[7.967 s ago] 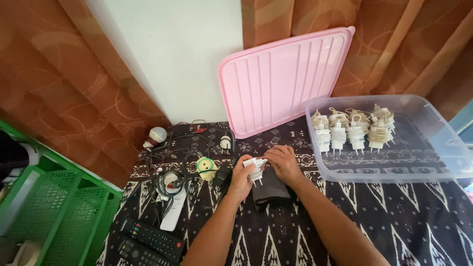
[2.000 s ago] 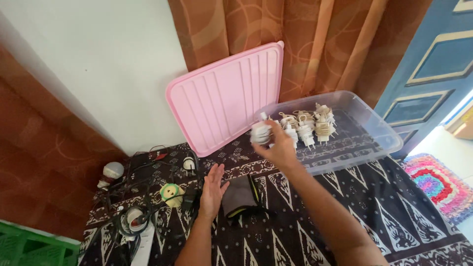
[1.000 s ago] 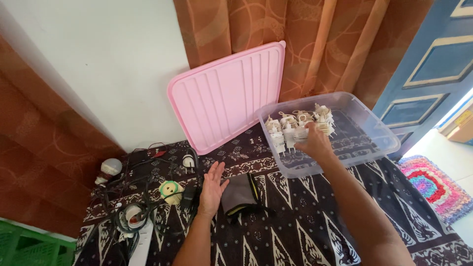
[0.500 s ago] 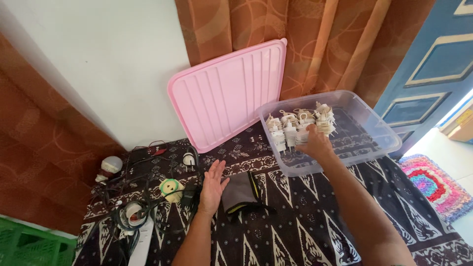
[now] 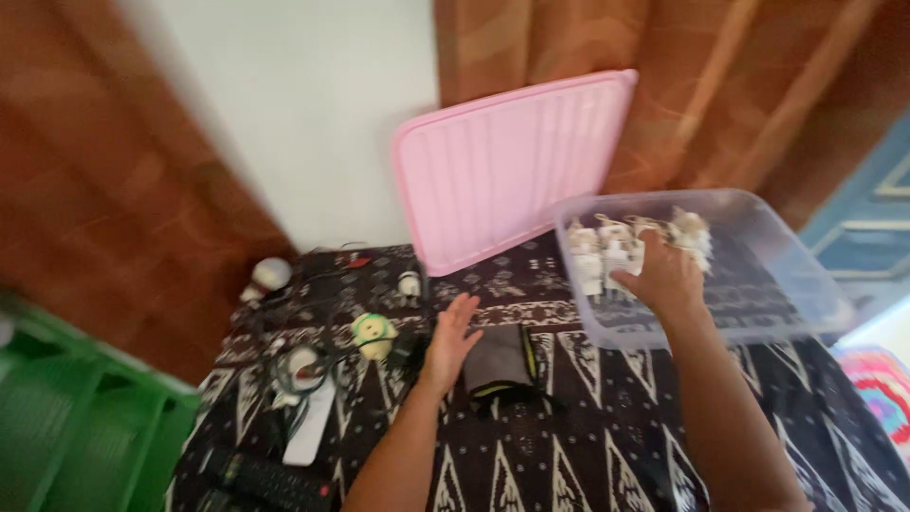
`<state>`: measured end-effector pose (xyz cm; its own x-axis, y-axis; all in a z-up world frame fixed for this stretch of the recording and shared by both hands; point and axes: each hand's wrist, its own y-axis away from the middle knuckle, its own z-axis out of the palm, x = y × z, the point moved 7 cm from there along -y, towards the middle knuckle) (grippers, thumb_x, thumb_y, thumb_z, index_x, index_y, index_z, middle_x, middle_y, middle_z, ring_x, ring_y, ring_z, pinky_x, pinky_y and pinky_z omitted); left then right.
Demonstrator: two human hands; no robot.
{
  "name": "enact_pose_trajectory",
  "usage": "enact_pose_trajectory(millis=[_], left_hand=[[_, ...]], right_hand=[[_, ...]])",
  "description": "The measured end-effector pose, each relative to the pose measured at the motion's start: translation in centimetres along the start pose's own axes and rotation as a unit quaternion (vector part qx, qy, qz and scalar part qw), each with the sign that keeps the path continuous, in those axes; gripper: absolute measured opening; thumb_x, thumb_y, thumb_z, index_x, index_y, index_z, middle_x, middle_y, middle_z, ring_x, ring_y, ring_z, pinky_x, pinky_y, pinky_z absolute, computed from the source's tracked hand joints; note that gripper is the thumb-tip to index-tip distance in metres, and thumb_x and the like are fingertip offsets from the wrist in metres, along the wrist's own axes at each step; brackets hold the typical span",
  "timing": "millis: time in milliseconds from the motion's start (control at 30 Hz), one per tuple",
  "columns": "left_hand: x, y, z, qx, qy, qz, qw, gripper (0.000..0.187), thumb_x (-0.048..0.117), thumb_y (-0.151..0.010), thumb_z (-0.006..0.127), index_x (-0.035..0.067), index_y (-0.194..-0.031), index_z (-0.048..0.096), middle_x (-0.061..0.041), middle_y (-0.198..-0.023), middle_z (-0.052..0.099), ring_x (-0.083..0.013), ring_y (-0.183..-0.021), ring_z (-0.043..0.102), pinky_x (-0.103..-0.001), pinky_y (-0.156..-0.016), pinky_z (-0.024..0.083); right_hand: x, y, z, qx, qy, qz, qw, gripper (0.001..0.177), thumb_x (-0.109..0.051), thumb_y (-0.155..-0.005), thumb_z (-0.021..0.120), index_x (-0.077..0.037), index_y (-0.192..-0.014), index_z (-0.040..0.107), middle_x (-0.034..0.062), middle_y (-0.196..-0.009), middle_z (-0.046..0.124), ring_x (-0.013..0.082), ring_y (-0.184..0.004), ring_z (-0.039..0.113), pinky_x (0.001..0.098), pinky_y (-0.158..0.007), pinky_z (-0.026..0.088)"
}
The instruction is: Organizing power adapters and light bulbs into containers.
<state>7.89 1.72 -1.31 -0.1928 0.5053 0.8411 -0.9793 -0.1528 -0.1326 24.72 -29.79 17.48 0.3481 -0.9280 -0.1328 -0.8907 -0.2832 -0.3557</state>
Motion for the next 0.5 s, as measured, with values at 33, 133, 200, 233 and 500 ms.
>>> enact_pose_trajectory(millis=[33,133,200,233,500], left_hand=[[0.1,0.2,-0.2,0.01,0.0,0.006,1.0,0.077,0.062,-0.102,0.029,0.015,-0.162,0.024,-0.009,-0.169,0.03,-0.0229,-0.158,0.022,-0.052,-0.122,0.021],[0.6,0.3,0.1,0.002,0.01,0.019,1.0,0.079,0.064,-0.102,0.031,0.014,-0.163,0.025,-0.009,-0.169,0.03,-0.0231,-0.157,0.022,-0.053,-0.122,0.021],[0.7,0.3,0.5,-0.006,0.009,0.003,1.0,0.08,0.066,-0.102,0.031,0.014,-0.162,0.026,-0.009,-0.169,0.03,-0.0231,-0.157,0.023,-0.053,-0.123,0.02],[0.8,0.4,0.5,0.003,0.008,0.007,1.0,0.08,0.066,-0.102,0.031,0.014,-0.162,0.026,-0.009,-0.169,0.03,-0.0231,-0.157,0.023,-0.053,-0.123,0.02],[0.3,0.2,0.6,0.005,0.014,0.013,1.0,0.081,0.07,-0.099,0.036,0.018,-0.161,0.029,-0.007,-0.166,0.033,-0.0239,-0.155,0.024,-0.053,-0.119,0.026]], right_hand=[[-1.8,0.2,-0.5,-0.002,-0.003,-0.011,1.0,0.08,-0.053,-0.069,0.088,-0.011,-0.13,0.058,0.0218,-0.096,0.074,0.0411,-0.091,0.073,0.052,-0.08,0.056],[-7.4,1.5,-2.9,0.072,-0.167,-0.081,0.98,0.071,-0.043,-0.074,0.088,-0.006,-0.129,0.06,0.0184,-0.092,0.075,0.0362,-0.078,0.073,0.0495,-0.071,0.056],[-11.3,2.8,-3.7,0.089,-0.292,-0.127,0.944,0.051,-0.032,-0.081,0.085,-0.005,-0.119,0.064,0.0167,-0.092,0.074,0.0275,-0.074,0.075,0.0402,-0.062,0.058],[-12.7,3.2,-2.6,0.085,-0.296,-0.134,0.942,0.051,-0.032,-0.081,0.085,-0.005,-0.119,0.064,0.0167,-0.092,0.074,0.0275,-0.074,0.075,0.0402,-0.062,0.058],[-20.3,7.3,7.1,0.07,-0.332,-0.205,0.918,0.025,-0.018,-0.083,0.079,-0.005,-0.103,0.07,0.0157,-0.094,0.073,0.0338,-0.08,0.072,0.0438,-0.068,0.056]])
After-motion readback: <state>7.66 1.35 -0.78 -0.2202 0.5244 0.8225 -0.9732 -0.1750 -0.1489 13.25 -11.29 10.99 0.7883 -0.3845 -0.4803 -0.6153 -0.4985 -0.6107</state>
